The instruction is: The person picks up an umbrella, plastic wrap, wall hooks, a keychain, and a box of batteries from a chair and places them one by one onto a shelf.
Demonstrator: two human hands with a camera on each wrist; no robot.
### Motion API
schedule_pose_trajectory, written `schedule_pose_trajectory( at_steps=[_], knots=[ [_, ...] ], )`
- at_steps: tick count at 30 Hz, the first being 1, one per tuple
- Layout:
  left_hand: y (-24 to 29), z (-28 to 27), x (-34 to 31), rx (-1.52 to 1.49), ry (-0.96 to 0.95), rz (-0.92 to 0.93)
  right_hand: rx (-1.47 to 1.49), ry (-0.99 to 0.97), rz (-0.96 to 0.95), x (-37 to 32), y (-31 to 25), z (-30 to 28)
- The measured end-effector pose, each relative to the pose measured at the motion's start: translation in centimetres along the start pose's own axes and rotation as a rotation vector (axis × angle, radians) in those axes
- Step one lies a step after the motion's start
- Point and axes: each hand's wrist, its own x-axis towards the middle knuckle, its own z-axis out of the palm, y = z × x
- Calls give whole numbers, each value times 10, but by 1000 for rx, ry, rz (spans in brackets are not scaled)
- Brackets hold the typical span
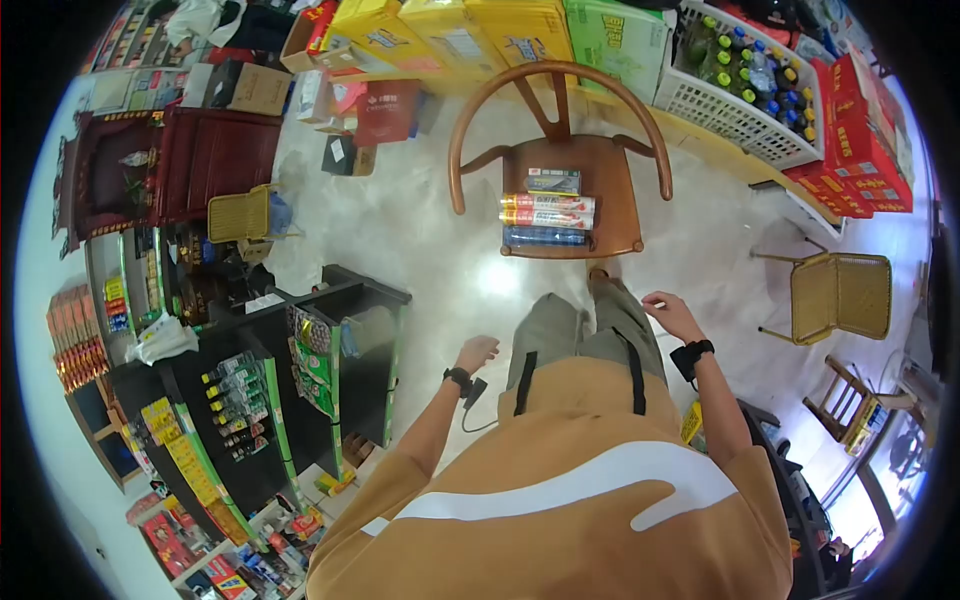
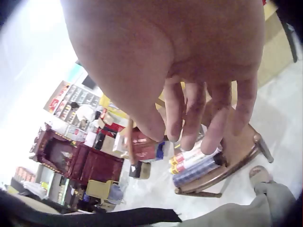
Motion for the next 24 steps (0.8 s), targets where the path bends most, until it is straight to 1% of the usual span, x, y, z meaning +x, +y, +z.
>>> schedule_pose_trajectory(
  at_steps=[2, 4, 5, 6, 7, 8, 10, 12, 13, 15, 16, 17, 18, 19, 21, 22, 24],
  knots=[
    [-9, -20, 21, 71, -40, 5, -56, 18, 76, 15, 22, 4],
    [-6, -31, 48, 142, -54, -2, 7, 12, 154, 28, 57, 21],
    [-15, -37, 80, 102, -81, 83, 35, 15, 188, 41, 70, 25],
    [-45, -43, 120, 63, -108, 156, 5, -20, 229, 49, 65, 29],
    [-42, -45, 134, 25, -140, 223, 2, -23, 236, 59, 75, 40],
    [-35, -47, 154, 88, -112, 180, -2, -21, 241, 76, 85, 49],
    [-12, -44, 201, 282, -46, 221, -35, -31, 279, 115, 97, 64],
    [-3, -38, 258, 389, 116, 367, -111, 69, 274, 158, 113, 87],
    [-5, -36, 296, 425, 156, 372, -147, 112, 277, 177, 122, 103],
    [16, -35, 333, 374, 186, 411, -126, 146, 270, 222, 108, 125],
    [42, -37, 343, 258, 125, 187, 5, 160, 185, 239, 81, 131],
    [23, -38, 375, 182, 122, 245, 137, 181, 104, 254, 63, 139],
    [50, -38, 366, 167, 111, 210, 42, 209, 110, 268, 74, 153],
    [49, -40, 375, 195, 85, 196, -54, 237, 114, 278, 84, 164],
    [47, -39, 388, 199, 25, 122, 40, 208, 102, 294, 100, 180],
    [42, -37, 391, 153, -5, 153, 87, 204, 86, 299, 102, 185],
    [38, -27, 398, 29, -66, 208, 41, 302, 146, 301, 106, 200]
  ],
)
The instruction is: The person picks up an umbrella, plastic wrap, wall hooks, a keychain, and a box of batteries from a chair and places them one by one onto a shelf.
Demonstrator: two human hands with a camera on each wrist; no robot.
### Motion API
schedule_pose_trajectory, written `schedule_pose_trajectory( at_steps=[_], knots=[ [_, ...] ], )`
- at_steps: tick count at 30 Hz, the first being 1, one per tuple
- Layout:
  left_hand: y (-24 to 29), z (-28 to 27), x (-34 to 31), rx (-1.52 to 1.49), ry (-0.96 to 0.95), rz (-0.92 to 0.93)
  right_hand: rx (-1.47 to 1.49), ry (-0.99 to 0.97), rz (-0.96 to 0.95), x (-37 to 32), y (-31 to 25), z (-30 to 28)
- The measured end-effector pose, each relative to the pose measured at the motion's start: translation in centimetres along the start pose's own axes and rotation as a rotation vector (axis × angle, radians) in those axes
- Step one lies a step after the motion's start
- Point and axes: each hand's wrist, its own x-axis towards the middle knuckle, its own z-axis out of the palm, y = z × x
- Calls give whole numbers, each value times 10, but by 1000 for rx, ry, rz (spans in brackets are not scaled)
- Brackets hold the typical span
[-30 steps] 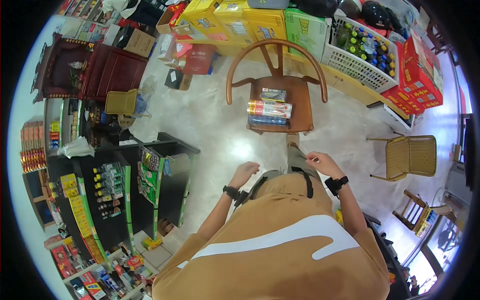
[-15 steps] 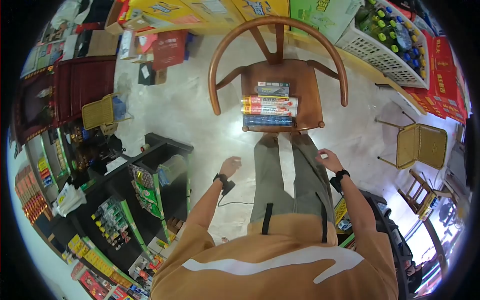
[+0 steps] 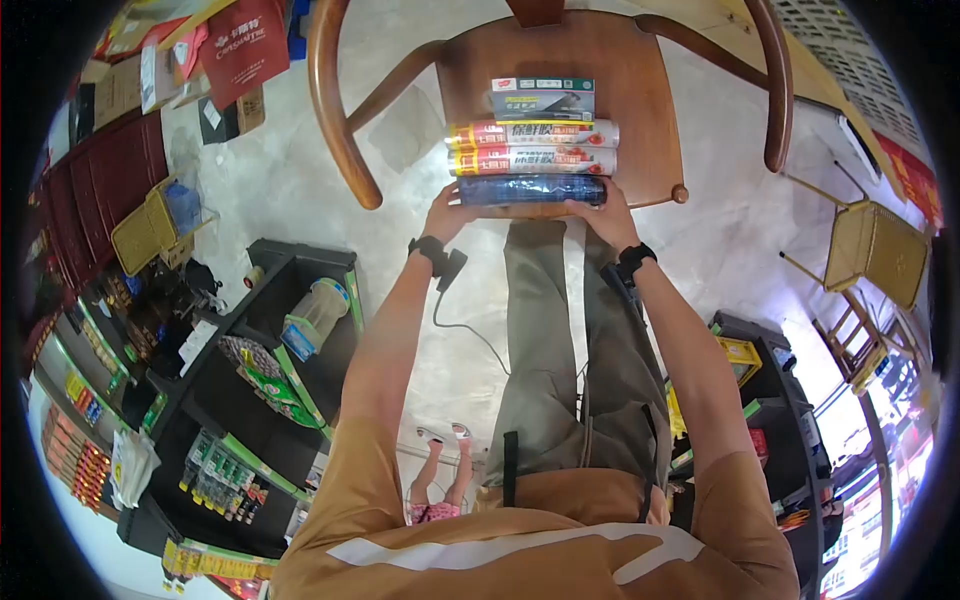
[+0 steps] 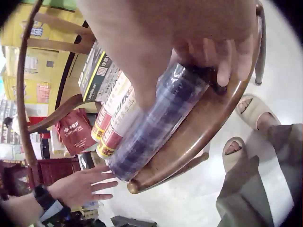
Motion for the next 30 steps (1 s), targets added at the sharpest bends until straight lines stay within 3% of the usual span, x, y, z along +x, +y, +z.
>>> schedule_pose_trajectory(
  at_steps=[4, 7, 8, 11, 14, 17, 19, 21, 22, 23, 24, 26, 27, 28, 29, 30],
  knots=[
    [4, 10, -3, -65, 21, -29, 119, 92, 78, 0, 9, 9],
    [13, 9, -13, -52, -24, -167, 111, 117, 291, -17, -2, -8],
    [15, 7, -19, -50, -51, -226, 117, 120, 270, -26, -6, -12],
    [9, 5, -52, -122, -112, -163, 137, 118, 237, -68, -9, -36],
    [21, 1, -109, -190, -179, -50, 188, 101, 255, -132, -30, -67],
    [51, -9, -167, -133, -312, -109, 383, 99, 371, -204, -57, -95],
    [83, -9, -200, -81, -398, -98, 491, 212, 307, -251, -67, -104],
    [89, -14, -218, 23, -501, 25, 639, 249, 340, -305, -91, -123],
    [99, -10, -221, 80, -568, 106, 537, 303, 274, -337, -94, -130],
    [114, -8, -229, 298, -578, 305, 499, 336, 368, -373, -134, -148],
    [138, -2, -246, 204, -630, 238, 495, 409, 216, -402, -107, -143],
    [178, 16, -269, 148, -771, 294, 722, 533, 242, -463, -130, -148],
    [208, 23, -285, 217, -806, 361, 715, 616, 222, -483, -121, -141],
    [234, 23, -298, 253, -894, 245, 717, 650, 215, -505, -131, -137],
    [232, 31, -284, 281, -1015, 405, 718, 682, 208, -522, -139, -137],
    [253, 36, -296, 270, -1034, 367, 758, 749, 227, -532, -146, -135]
  ],
)
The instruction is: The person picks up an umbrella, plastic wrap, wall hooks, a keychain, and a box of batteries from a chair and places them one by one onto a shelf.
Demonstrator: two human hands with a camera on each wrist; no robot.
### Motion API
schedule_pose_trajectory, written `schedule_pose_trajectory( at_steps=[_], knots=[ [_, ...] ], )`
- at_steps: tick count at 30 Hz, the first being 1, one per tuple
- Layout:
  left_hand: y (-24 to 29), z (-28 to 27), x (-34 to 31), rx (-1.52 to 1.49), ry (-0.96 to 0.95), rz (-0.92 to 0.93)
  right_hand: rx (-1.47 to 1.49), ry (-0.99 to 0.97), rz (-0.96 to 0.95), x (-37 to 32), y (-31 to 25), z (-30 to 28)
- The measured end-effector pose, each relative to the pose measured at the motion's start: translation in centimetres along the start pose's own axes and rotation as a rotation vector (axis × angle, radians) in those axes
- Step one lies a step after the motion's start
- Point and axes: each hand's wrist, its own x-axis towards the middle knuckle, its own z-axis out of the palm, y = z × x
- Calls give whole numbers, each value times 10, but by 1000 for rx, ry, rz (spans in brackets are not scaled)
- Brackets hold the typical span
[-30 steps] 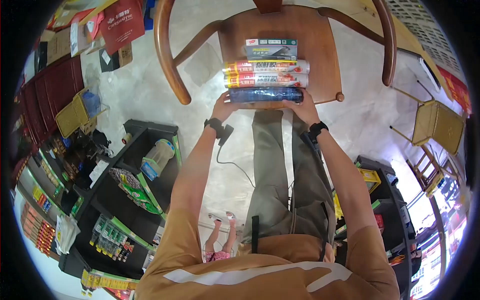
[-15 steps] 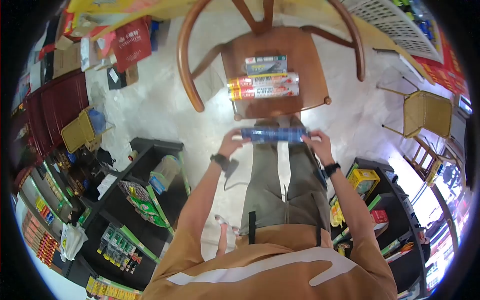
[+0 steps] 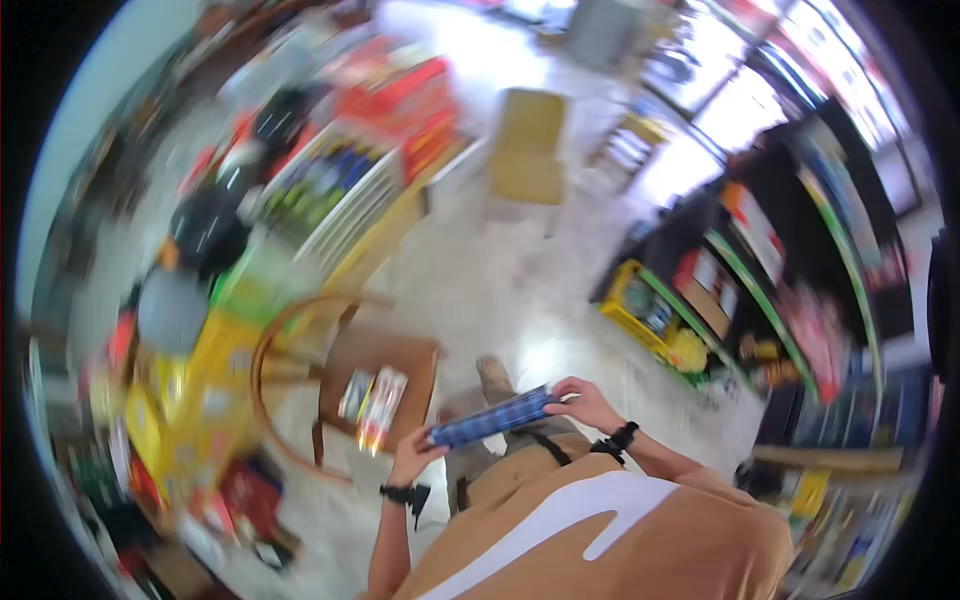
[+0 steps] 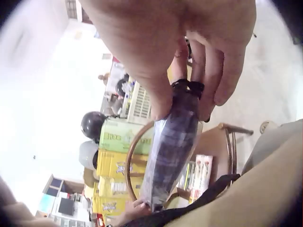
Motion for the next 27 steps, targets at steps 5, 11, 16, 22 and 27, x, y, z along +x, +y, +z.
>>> schedule_pose_trajectory(
  at_steps=[5, 11, 16, 22, 27],
  knots=[
    [104, 46, 49, 255, -34, 80, 91, 142, -211, -11, 18, -37],
    [145, 153, 149, 279, -175, 178, 208, 459, -248, -51, 15, -141],
    [196, 287, 222, 408, -289, 371, 186, 682, -375, -82, 15, -257],
    [257, 431, 279, 474, -374, 650, 217, 869, -558, -128, -28, -375],
    [303, 527, 302, 442, -403, 826, -2, 1071, -649, -150, -50, -456]
  ],
)
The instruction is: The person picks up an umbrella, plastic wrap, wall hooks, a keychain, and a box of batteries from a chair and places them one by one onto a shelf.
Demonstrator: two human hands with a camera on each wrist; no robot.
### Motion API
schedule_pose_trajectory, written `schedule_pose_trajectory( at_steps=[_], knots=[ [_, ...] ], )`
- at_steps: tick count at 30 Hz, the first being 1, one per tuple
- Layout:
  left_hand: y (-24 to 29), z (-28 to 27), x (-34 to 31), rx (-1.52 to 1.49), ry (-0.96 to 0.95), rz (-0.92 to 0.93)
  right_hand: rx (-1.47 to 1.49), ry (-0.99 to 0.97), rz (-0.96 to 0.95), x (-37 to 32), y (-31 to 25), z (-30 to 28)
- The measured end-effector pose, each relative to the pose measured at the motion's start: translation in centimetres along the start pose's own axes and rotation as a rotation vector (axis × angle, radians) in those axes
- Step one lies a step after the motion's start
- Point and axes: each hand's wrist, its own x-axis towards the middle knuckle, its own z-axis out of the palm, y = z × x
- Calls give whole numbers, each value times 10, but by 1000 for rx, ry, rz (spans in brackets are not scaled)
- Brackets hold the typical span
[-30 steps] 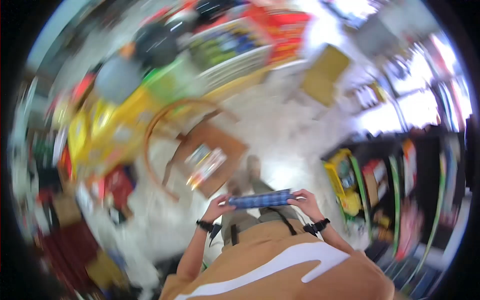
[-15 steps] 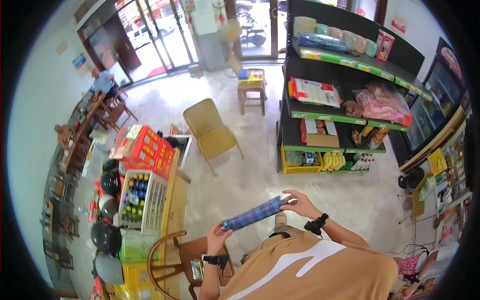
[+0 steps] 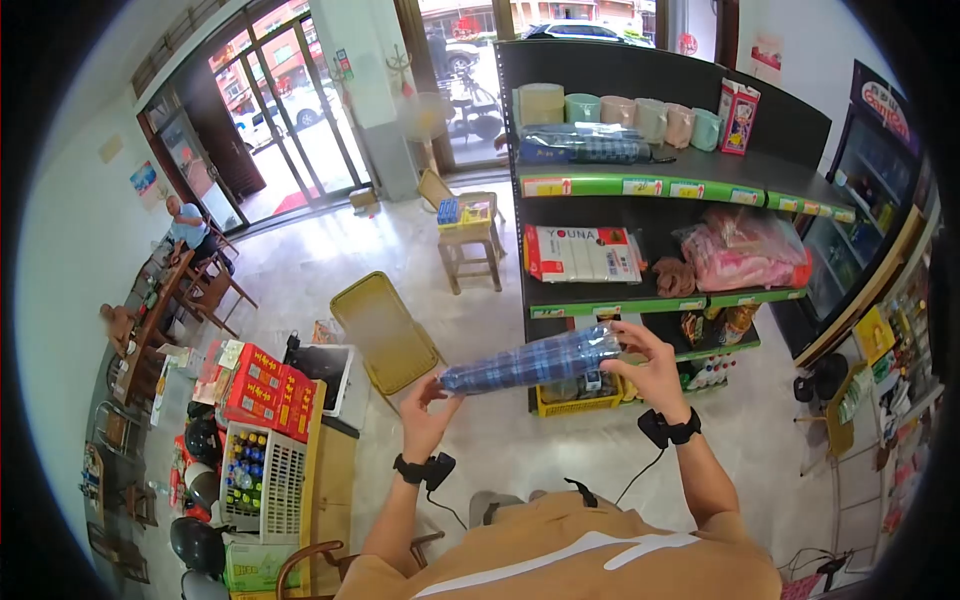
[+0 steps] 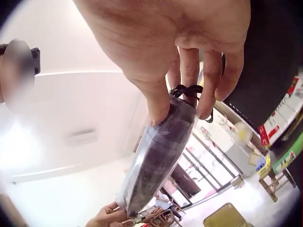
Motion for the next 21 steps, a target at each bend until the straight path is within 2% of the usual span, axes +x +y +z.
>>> schedule_pose_trajectory(
  at_steps=[3, 11, 14, 18, 19, 21],
  knots=[
    [13, 20, 43, 51, -14, 17, -69, 82, -14, 29, -7, -21],
    [27, 68, 172, 119, -72, 284, -39, 192, -148, 112, 12, -61],
    [30, 91, 220, 86, -75, 324, -14, 234, -49, 137, 8, -75],
    [41, 121, 279, -38, -75, 400, 71, 243, -69, 188, 19, -92],
    [43, 123, 292, -32, -89, 412, -35, 257, -131, 204, 10, -93],
    [46, 124, 319, -8, -127, 434, -103, 242, -79, 230, 13, -103]
  ],
)
